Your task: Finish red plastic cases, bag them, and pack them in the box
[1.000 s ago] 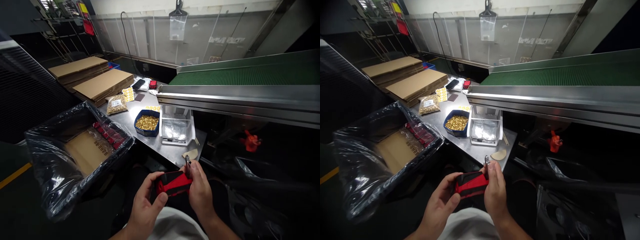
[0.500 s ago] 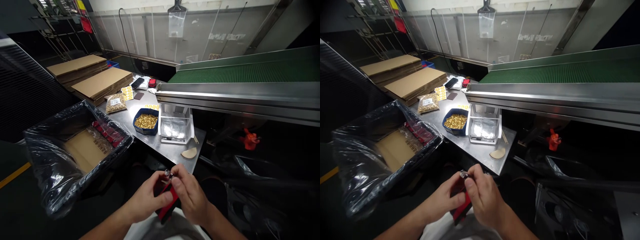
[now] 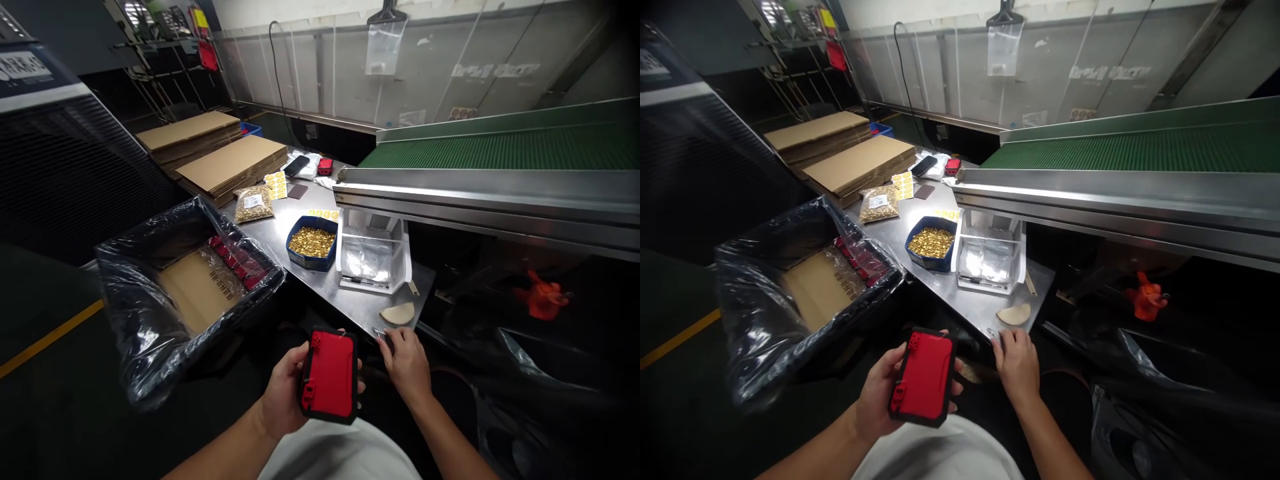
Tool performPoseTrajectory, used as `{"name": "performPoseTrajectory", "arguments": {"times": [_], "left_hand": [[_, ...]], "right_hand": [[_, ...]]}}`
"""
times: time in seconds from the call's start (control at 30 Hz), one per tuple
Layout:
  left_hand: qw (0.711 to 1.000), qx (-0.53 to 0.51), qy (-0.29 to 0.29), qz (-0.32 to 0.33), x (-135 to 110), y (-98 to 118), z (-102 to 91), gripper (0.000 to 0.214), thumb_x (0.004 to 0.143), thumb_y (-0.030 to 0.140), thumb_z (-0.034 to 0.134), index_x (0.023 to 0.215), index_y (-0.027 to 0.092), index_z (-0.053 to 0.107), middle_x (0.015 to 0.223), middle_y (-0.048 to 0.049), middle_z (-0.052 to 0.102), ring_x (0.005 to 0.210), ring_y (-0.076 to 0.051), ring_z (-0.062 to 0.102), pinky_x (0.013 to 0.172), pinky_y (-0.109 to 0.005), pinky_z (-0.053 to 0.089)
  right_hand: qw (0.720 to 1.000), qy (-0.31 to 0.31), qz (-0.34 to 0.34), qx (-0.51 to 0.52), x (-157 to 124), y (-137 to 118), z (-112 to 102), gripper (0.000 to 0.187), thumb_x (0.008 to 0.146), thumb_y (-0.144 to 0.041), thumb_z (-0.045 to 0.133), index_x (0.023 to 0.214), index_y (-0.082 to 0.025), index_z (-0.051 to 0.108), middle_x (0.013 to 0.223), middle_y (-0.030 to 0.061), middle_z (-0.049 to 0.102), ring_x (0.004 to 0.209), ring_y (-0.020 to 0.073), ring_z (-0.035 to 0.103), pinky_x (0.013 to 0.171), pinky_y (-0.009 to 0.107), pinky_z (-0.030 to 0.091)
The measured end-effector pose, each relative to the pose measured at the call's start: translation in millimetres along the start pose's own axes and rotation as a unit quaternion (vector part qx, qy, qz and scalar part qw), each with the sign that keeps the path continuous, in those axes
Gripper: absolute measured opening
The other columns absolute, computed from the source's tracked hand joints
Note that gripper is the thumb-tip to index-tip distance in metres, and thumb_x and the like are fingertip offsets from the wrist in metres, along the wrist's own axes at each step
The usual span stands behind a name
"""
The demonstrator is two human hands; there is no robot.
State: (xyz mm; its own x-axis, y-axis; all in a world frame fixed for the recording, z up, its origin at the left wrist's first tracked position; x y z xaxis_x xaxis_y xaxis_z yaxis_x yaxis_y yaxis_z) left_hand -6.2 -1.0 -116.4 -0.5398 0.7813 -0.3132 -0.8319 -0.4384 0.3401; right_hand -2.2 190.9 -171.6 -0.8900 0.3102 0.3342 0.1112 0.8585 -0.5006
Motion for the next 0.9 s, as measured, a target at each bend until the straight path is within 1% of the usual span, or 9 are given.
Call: {"name": "performPoseTrajectory", "arguments": {"times": [0.17, 0.3, 0.43, 0.57, 0.67, 0.73, 0.8, 0.83, 0.9], "left_hand": [[1.000, -0.024, -0.019, 0.005, -0.2, 5.5, 3.5, 0.063, 0.092, 0.054, 0.040, 0.138, 0.011, 0.047, 0.121, -0.0237, 0.060, 0.103, -0.039, 0.063, 0.088, -0.053, 0.047], [0.999, -0.030, -0.025, 0.001, 1.7, 3.7, 1.0, 0.063, 0.093, 0.055, 0.040, 0.137, 0.011, 0.049, 0.121, -0.0235, 0.060, 0.103, -0.038, 0.063, 0.087, -0.052, 0.048], [0.999, -0.018, -0.032, -0.002, 1.3, -0.5, -3.5, 0.075, 0.089, 0.067, 0.046, 0.134, 0.008, 0.052, 0.125, -0.0243, 0.059, 0.105, -0.038, 0.062, 0.089, -0.051, 0.049], [1.000, 0.004, -0.023, 0.015, -2.3, 0.7, -7.3, 0.081, 0.083, 0.070, 0.055, 0.141, 0.014, 0.045, 0.126, -0.0233, 0.059, 0.107, -0.038, 0.061, 0.094, -0.054, 0.046], [0.999, 0.040, 0.004, 0.022, -3.7, 2.1, -9.8, 0.079, 0.083, 0.068, 0.057, 0.139, 0.013, 0.048, 0.121, -0.0237, 0.062, 0.102, -0.037, 0.064, 0.092, -0.052, 0.048], [0.997, 0.067, 0.025, 0.028, -3.3, 2.8, -11.3, 0.074, 0.083, 0.064, 0.060, 0.133, 0.011, 0.053, 0.116, -0.0216, 0.064, 0.098, -0.034, 0.065, 0.089, -0.045, 0.051], [0.994, 0.096, 0.037, 0.049, -2.4, 5.2, -11.5, 0.065, 0.083, 0.059, 0.065, 0.128, 0.012, 0.059, 0.111, -0.0179, 0.067, 0.094, -0.028, 0.066, 0.085, -0.036, 0.052], [0.992, 0.106, 0.039, 0.059, -2.0, 5.9, -11.1, 0.062, 0.083, 0.057, 0.067, 0.126, 0.013, 0.061, 0.109, -0.0163, 0.068, 0.093, -0.026, 0.066, 0.083, -0.033, 0.052], [0.990, 0.115, 0.052, 0.067, -1.5, 5.3, -12.9, 0.057, 0.083, 0.054, 0.067, 0.124, 0.014, 0.062, 0.108, -0.0149, 0.068, 0.093, -0.024, 0.066, 0.082, -0.030, 0.051]], "right_hand": [[0.999, 0.031, -0.014, 0.025, -9.0, 10.1, 2.9, 0.029, 0.091, -0.045, 0.058, 0.105, -0.019, 0.058, 0.095, 0.0079, 0.060, 0.087, 0.0232, 0.059, 0.079, 0.037, 0.050], [0.999, -0.028, -0.025, -0.026, -5.3, 13.5, 21.8, 0.031, 0.092, -0.050, 0.052, 0.093, -0.020, 0.058, 0.086, 0.0063, 0.059, 0.082, 0.0233, 0.059, 0.072, 0.036, 0.050], [0.999, -0.030, -0.013, -0.039, 1.4, 18.4, 32.7, 0.030, 0.093, -0.049, 0.051, 0.099, -0.020, 0.059, 0.091, 0.0073, 0.060, 0.087, 0.0245, 0.059, 0.078, 0.038, 0.051], [1.000, -0.001, 0.022, -0.008, 11.8, 9.5, 21.5, 0.038, 0.091, -0.051, 0.054, 0.107, -0.018, 0.059, 0.099, 0.0109, 0.060, 0.094, 0.0277, 0.059, 0.083, 0.042, 0.051], [0.991, -0.003, 0.089, 0.104, 15.6, -13.4, -1.4, 0.034, 0.094, -0.049, 0.049, 0.105, -0.019, 0.060, 0.103, 0.0101, 0.059, 0.092, 0.0246, 0.060, 0.081, 0.039, 0.051], [0.970, -0.029, 0.122, 0.207, 15.7, -42.6, -16.3, 0.031, 0.096, -0.047, 0.045, 0.106, -0.022, 0.060, 0.105, 0.0083, 0.059, 0.091, 0.0214, 0.060, 0.079, 0.036, 0.052], [0.952, -0.058, 0.106, 0.282, 17.9, -80.5, -30.4, 0.036, 0.092, -0.048, 0.052, 0.118, -0.024, 0.056, 0.115, 0.0081, 0.057, 0.100, 0.0217, 0.059, 0.083, 0.035, 0.052], [0.947, -0.070, 0.084, 0.302, 19.9, -97.9, -36.1, 0.045, 0.087, -0.050, 0.059, 0.125, -0.025, 0.053, 0.122, 0.0087, 0.055, 0.109, 0.0233, 0.057, 0.088, 0.036, 0.052], [0.944, -0.078, 0.064, 0.314, 24.2, -113.0, -42.2, 0.058, 0.082, -0.051, 0.066, 0.130, -0.025, 0.050, 0.132, 0.0098, 0.050, 0.120, 0.0262, 0.051, 0.098, 0.040, 0.048]]}}
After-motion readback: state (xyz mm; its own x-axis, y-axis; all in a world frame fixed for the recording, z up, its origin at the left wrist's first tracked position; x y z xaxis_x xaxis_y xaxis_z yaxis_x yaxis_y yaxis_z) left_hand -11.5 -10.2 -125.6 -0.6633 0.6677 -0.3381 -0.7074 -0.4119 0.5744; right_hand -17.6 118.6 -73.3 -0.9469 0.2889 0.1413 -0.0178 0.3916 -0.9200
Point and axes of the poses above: each hand's wrist, its own x-axis towards the middle knuckle, its own z-axis out of the palm, y = z × x, the point moved 10 cm from there along x, towards the middle knuckle
